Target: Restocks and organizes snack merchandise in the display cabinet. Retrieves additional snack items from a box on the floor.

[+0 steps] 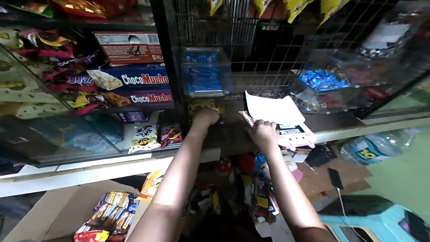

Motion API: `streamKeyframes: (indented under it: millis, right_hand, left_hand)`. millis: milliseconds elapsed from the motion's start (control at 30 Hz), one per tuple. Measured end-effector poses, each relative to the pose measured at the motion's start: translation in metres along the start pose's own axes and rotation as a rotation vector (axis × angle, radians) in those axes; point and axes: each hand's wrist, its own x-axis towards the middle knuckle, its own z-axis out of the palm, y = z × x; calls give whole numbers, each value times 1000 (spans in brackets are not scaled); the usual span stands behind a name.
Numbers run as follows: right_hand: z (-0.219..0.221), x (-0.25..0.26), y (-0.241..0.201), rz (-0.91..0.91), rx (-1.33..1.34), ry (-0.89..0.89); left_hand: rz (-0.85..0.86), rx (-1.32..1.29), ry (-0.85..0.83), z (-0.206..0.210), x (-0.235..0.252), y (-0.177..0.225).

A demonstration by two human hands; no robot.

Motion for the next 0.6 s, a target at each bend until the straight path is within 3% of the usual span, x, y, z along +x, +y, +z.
streamKeyframes:
  millis: [167, 300, 467, 600]
  right_hand:
    - [14, 15, 8, -13, 31, 133]
    - [11, 19, 9, -141, 36, 117]
    - [-8, 0, 2, -236, 46, 18]
    - [-16, 1, 15, -235, 197, 24]
  left_hand:
    - [-33, 34, -75, -9, -7, 5]
    - [196, -43, 234, 11, -57, -8]
    - [390, -227, 353, 41, -135, -57]
    - [298, -351, 397, 76, -148, -114]
